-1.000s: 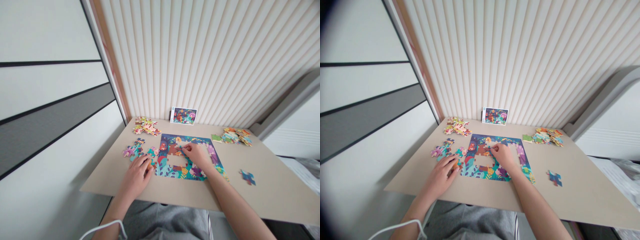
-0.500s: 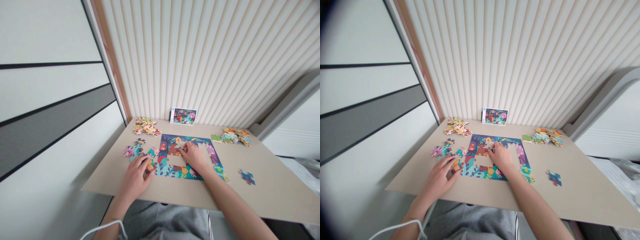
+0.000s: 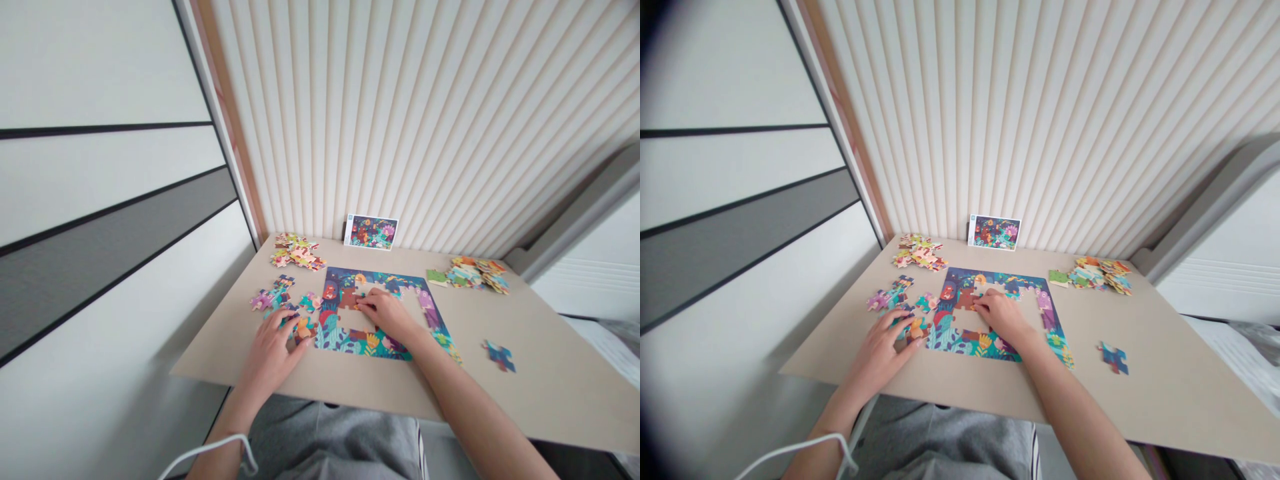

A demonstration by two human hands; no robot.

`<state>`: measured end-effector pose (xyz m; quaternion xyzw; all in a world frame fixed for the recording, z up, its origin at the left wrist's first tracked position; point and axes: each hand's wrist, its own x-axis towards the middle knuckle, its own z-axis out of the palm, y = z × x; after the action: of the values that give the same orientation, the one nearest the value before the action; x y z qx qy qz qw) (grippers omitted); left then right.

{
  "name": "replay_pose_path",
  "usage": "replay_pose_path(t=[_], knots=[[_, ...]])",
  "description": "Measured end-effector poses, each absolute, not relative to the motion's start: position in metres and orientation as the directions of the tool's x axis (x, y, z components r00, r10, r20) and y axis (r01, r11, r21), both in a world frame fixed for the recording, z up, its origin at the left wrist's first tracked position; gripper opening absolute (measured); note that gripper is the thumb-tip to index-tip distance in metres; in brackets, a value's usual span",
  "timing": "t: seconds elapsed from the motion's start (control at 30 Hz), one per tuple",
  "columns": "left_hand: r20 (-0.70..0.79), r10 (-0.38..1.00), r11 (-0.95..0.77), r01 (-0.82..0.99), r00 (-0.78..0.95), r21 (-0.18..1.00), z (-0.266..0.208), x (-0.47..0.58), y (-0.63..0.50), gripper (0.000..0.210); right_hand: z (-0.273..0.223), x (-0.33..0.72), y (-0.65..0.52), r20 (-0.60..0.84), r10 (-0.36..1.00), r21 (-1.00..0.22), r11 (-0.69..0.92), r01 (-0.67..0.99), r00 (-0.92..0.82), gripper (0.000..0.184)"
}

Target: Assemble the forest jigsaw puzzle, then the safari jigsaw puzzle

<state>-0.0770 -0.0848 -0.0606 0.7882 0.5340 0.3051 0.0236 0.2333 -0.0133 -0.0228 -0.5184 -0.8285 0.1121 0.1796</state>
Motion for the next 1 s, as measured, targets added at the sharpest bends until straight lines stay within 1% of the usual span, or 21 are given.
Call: replay_pose_path(t=[0.1,0.23,0.3,0.37,0.43,0.53,0.63,0.7,0.73,0.8,0.87,0.93,1.0], knots=[[0.470,0.848,-0.438,0.821,0.244,0.365,-0.063,-0.078,-0.083,0.031,-0.019,0.230,-0.020,0.243,0.878,-0.403,0.478,0.780,-0.413,0.032],[0.508,0.832,-0.440,0.822,0.223,0.361,-0.063,-0.077,-0.083,0.027,-0.016,0.217,-0.032,0.328,0.836,-0.514,0.548,0.660,-0.440,0.036],[0.535,0.816,-0.447,0.828,0.221,0.339,-0.059,-0.075,-0.087,0.025,-0.017,0.207,-0.039,0.323,0.807,-0.573,0.583,0.576,-0.494,0.034],[0.561,0.782,-0.490,0.824,0.270,0.286,-0.053,-0.070,-0.092,0.022,-0.018,0.197,-0.046,0.279,0.792,-0.639,0.575,0.510,-0.544,0.035],[0.582,0.728,-0.565,0.798,0.364,0.208,-0.048,-0.063,-0.099,0.021,-0.018,0.190,-0.053,0.205,0.800,-0.739,0.504,0.446,-0.564,0.040],[0.605,0.640,-0.661,0.741,0.475,0.118,-0.042,-0.047,-0.105,0.026,-0.016,0.185,-0.060,0.091,0.794,-0.894,0.331,0.301,-0.601,0.045],[0.612,0.617,-0.689,0.716,0.495,0.116,-0.040,-0.031,-0.105,0.032,-0.012,0.191,-0.058,0.023,0.768,-0.955,0.206,0.212,-0.640,0.043],[0.593,0.654,-0.670,0.724,0.470,0.165,-0.039,-0.026,-0.102,0.037,-0.008,0.202,-0.050,0.003,0.804,-0.964,0.161,0.213,-0.595,0.041],[0.574,0.685,-0.648,0.735,0.449,0.199,-0.040,-0.025,-0.100,0.041,-0.007,0.209,-0.044,0.004,0.845,-0.963,0.147,0.226,-0.536,0.041],[0.522,0.750,-0.594,0.762,0.407,0.259,-0.041,-0.024,-0.098,0.045,-0.003,0.227,-0.033,0.026,0.934,-0.951,0.133,0.279,-0.356,0.043],[0.471,0.789,-0.560,0.778,0.395,0.285,-0.043,-0.025,-0.097,0.041,-0.002,0.245,-0.024,0.080,0.983,-0.926,0.133,0.353,-0.163,0.046],[0.438,0.801,-0.556,0.779,0.409,0.289,-0.045,-0.025,-0.097,0.033,-0.003,0.259,-0.022,0.078,0.991,-0.913,0.116,0.392,-0.112,0.049],[0.429,0.800,-0.562,0.774,0.418,0.292,-0.046,-0.025,-0.097,0.030,-0.010,0.267,-0.026,0.017,0.988,-0.908,0.080,0.411,-0.156,0.050]])
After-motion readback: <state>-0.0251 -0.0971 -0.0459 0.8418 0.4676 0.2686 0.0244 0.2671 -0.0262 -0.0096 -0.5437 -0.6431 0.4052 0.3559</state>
